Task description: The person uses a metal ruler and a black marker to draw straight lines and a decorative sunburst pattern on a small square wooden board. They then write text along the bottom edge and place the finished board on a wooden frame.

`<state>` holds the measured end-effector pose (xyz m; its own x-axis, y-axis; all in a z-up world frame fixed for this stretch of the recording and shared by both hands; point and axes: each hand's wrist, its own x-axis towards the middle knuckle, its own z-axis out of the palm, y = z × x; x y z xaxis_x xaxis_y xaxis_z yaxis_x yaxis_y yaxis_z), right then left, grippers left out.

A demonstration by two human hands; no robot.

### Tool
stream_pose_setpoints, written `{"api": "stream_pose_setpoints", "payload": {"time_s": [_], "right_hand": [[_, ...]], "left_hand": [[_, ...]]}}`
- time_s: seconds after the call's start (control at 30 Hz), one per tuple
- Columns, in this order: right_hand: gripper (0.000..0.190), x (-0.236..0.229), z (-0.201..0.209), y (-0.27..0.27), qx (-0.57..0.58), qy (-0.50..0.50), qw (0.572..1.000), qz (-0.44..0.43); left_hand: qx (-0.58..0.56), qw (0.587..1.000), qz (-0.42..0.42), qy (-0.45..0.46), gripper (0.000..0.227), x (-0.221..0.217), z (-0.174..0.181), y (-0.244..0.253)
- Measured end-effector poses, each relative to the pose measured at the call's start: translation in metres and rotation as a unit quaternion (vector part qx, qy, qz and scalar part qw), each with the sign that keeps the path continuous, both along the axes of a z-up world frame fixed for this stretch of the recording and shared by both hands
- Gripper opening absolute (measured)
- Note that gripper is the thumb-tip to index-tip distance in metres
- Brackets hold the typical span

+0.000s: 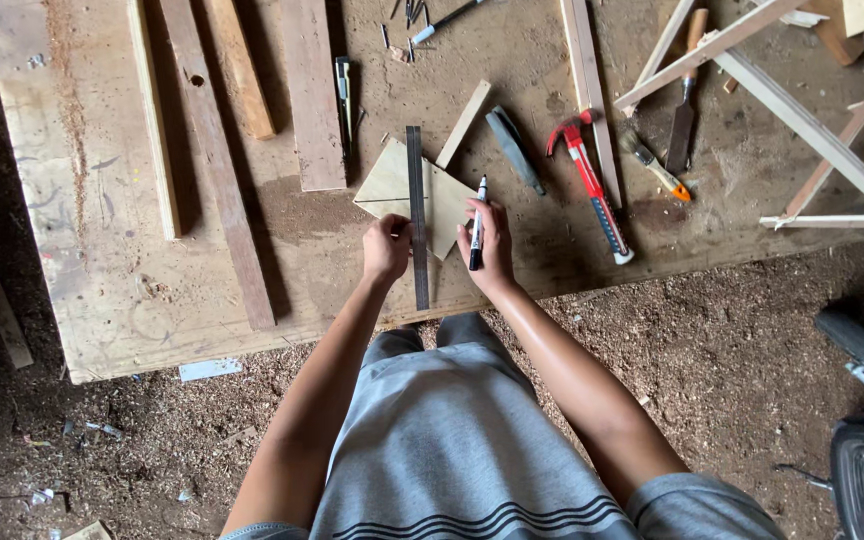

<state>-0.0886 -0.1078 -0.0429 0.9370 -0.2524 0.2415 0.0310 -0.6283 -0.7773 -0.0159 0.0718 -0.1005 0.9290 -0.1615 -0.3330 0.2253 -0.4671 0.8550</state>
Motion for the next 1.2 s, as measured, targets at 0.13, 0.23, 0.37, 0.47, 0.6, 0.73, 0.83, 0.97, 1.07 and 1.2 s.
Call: {"api": "stream_pose_setpoints", "payload": {"time_s": [0.13, 0.23, 0.37, 0.47, 0.6, 0.73, 0.83, 0.97, 1.07, 1.2], "right_hand": [[0.048, -0.007, 0.000, 0.000, -0.010, 0.003, 1.000, 0.006], [0.049, -0.014, -0.002, -0.002, -0.041, 0.020, 0.999, 0.015], [0.050, -0.013, -0.007, -0.003, -0.048, 0.022, 0.998, 0.021], [0.051, -0.014, -0.012, -0.004, -0.061, 0.025, 0.998, 0.017], [0.051, -0.016, -0.017, -0.004, -0.060, 0.022, 0.998, 0.019], [0.052, -0.014, -0.017, -0.005, -0.057, 0.040, 0.997, 0.019], [0.053, -0.014, -0.017, -0.005, -0.055, 0.039, 0.998, 0.017], [0.053, -0.015, -0.015, -0.003, -0.053, 0.043, 0.997, 0.019], [0.053, -0.012, -0.011, -0.004, -0.046, 0.053, 0.997, 0.018], [0.053, -0.015, -0.013, -0.003, -0.029, 0.066, 0.997, 0.013]], "left_hand": [[-0.034, 0.997, 0.021, 0.064, 0.016, -0.007, 0.005, -0.005], [-0.046, 0.996, 0.030, 0.069, 0.016, -0.015, 0.011, -0.008], [0.006, 1.000, 0.002, -0.016, 0.014, -0.014, 0.017, -0.007], [-0.008, 0.999, -0.012, -0.035, 0.014, -0.015, 0.018, -0.005], [0.005, 0.999, -0.022, -0.036, 0.015, -0.017, 0.018, -0.004], [0.008, 0.999, -0.022, -0.045, 0.014, -0.013, 0.022, -0.004], [0.011, 0.999, -0.021, -0.036, 0.014, -0.013, 0.025, -0.004], [0.008, 1.000, -0.026, -0.002, 0.014, -0.014, 0.031, -0.002], [0.015, 1.000, -0.010, -0.025, 0.016, -0.012, 0.035, -0.004], [-0.001, 1.000, -0.005, -0.022, 0.017, -0.016, 0.035, -0.002]]}}
